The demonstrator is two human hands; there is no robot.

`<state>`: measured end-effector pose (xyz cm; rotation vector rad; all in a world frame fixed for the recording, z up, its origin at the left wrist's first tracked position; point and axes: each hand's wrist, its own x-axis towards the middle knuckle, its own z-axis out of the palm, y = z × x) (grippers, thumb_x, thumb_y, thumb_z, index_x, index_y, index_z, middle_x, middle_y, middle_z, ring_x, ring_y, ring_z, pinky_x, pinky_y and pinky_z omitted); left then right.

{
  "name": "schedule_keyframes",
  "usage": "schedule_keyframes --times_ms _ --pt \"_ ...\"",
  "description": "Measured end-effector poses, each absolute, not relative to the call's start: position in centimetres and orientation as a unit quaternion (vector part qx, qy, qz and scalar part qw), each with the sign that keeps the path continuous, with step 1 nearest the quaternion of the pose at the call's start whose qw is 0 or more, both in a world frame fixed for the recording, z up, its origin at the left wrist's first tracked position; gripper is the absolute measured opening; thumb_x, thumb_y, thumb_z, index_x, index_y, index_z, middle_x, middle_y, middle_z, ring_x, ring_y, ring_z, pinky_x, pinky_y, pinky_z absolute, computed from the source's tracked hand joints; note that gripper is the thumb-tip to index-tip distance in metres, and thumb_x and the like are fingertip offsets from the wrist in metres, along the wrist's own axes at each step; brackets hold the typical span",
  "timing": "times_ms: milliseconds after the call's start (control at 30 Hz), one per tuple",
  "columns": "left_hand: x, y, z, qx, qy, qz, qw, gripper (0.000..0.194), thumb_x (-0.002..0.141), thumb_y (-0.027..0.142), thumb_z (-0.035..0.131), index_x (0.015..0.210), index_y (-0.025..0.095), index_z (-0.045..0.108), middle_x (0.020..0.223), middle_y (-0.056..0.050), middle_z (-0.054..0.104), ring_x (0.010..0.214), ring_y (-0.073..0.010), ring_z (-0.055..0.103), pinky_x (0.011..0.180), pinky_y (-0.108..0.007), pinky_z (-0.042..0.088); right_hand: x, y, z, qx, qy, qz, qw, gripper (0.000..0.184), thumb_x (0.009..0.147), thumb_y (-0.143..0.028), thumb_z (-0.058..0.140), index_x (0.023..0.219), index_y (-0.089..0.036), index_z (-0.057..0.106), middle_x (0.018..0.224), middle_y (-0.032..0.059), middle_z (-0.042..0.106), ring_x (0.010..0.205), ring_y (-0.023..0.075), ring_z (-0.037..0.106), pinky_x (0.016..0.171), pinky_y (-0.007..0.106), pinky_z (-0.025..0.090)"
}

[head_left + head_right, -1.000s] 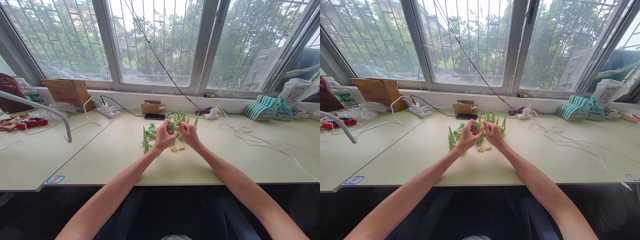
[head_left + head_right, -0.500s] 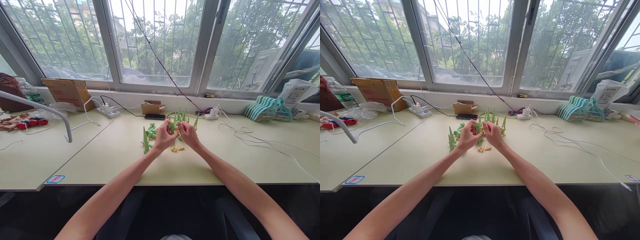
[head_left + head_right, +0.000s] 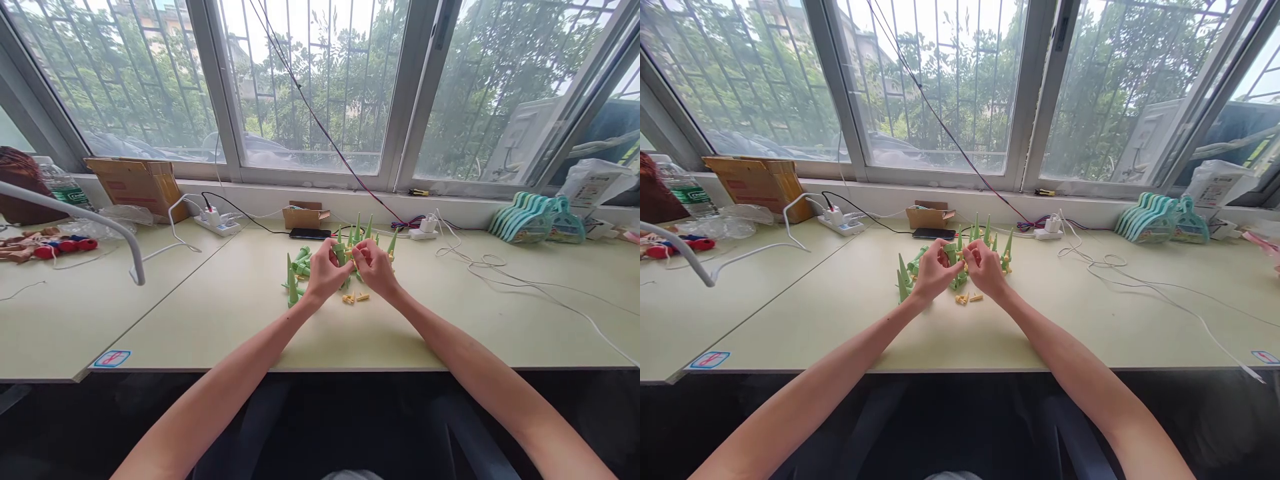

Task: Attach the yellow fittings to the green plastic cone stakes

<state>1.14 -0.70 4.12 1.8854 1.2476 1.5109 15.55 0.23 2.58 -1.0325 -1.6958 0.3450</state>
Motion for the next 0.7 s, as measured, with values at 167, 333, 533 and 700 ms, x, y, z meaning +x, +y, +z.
schedule_keyframes --times_ms 167,333,533,700 --pt "1.23 -0.95 4.16 0.692 0.439 0.533 0.212 0.024 0.067 0.027 0.066 0.084 0.021 0.049 0.056 0.009 0.039 0.052 -0.0088 0.037 0.052 -0.023 0.03 15.62 0.38 2.59 -0.445 -0.707 0.117 0.536 0.04 0.096 -0.052 0.043 0.07 -0.022 0.04 0.055 -0.0046 0.041 0.05 0.0106 0.035 0.051 0.025 0.028" --pt "1.32 -1.01 4.04 0.704 0.429 0.527 0.205 0.025 0.066 0.025 0.065 0.086 0.021 0.049 0.056 0.009 0.039 0.053 -0.009 0.038 0.052 -0.023 0.031 15.6 0.55 2.67 -0.461 -0.704 0.106 0.53 0.052 0.097 -0.057 0.035 0.059 -0.021 0.03 0.05 -0.0041 0.034 0.05 0.0109 0.03 0.051 0.027 0.025" --pt "1.28 -0.92 4.15 0.687 0.447 0.534 0.207 0.026 0.067 0.026 0.065 0.088 0.021 0.049 0.056 0.009 0.039 0.053 -0.0091 0.038 0.053 -0.023 0.032 15.51 0.38 2.59 -0.46 -0.7 0.124 0.532 0.044 0.098 -0.057 0.035 0.072 -0.022 0.043 0.053 -0.0038 0.045 0.048 0.0117 0.039 0.052 0.026 0.031" --pt "1.23 -0.83 4.14 0.677 0.454 0.54 0.207 0.025 0.067 0.026 0.065 0.087 0.022 0.05 0.056 0.009 0.04 0.052 -0.0091 0.038 0.054 -0.023 0.032 15.45 0.17 2.64 -0.436 -0.718 0.138 0.525 0.034 0.096 -0.053 0.041 0.083 -0.022 0.047 0.06 -0.0034 0.051 0.049 0.0116 0.042 0.052 0.025 0.032"
